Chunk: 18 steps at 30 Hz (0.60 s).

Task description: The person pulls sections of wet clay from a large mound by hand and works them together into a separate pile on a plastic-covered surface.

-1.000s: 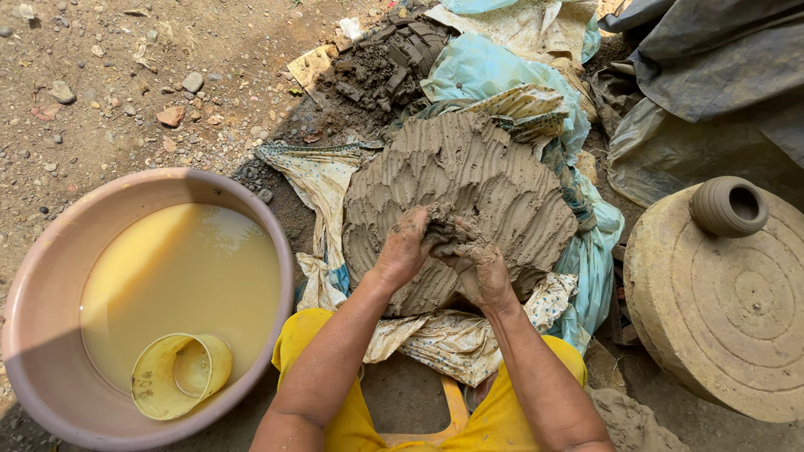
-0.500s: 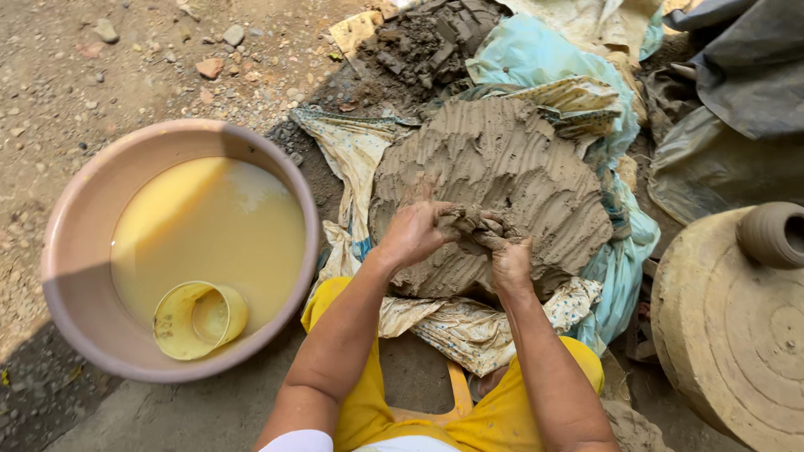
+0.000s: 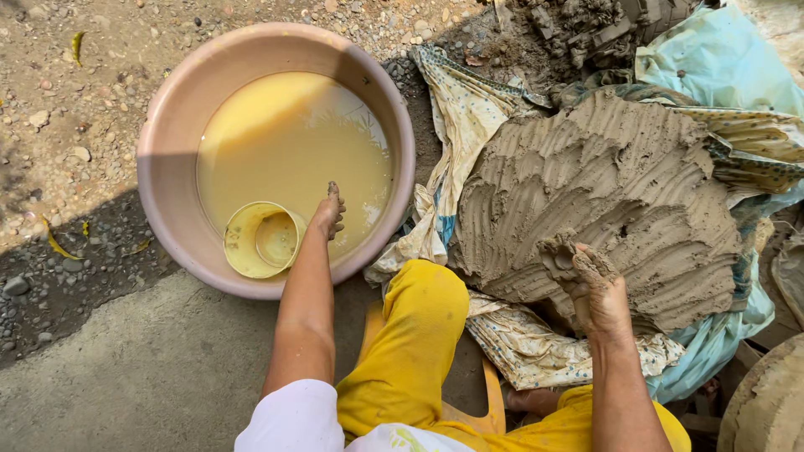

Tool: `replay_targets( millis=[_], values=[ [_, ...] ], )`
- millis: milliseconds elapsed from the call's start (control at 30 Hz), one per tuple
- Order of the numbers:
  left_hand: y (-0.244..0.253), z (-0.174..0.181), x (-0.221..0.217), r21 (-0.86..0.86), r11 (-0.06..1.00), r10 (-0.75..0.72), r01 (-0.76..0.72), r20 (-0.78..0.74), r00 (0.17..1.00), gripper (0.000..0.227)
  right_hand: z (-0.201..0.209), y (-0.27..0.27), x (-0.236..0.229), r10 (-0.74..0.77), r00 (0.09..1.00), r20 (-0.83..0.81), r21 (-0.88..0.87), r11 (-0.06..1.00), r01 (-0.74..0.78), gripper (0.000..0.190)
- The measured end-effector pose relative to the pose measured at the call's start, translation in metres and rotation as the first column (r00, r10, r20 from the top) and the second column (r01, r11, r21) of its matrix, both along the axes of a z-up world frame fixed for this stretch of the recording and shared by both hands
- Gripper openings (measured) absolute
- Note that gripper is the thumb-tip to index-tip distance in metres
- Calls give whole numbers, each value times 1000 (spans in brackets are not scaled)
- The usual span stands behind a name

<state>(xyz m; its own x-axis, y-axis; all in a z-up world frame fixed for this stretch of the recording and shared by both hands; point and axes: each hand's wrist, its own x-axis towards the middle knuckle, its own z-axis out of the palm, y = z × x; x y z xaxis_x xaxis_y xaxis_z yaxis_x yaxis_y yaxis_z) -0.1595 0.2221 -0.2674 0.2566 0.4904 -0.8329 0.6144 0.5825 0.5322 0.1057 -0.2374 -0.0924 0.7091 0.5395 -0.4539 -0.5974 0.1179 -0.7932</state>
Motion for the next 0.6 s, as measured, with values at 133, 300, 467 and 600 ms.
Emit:
replay_targets(
  millis=[133,300,467,600],
  values=[
    [-27,-25,-5,403,914,86,46,-303,949,87,-1,-5,0,-88,996,-15,-49,995,87,32],
    [-44,-46,-21,354,917,43,182,-544,838,104,16,-3,-8,-76,997,-30,-128,989,71,34],
    [-43,-46,-34,85,969,242,-230,-180,953,74,30,-1,-9,-112,990,-89,-192,977,93,36],
    [-16,-10,-2,-237,939,314,-251,283,906,70,29,7,-7,-195,971,-141,-217,963,162,36]
  ],
)
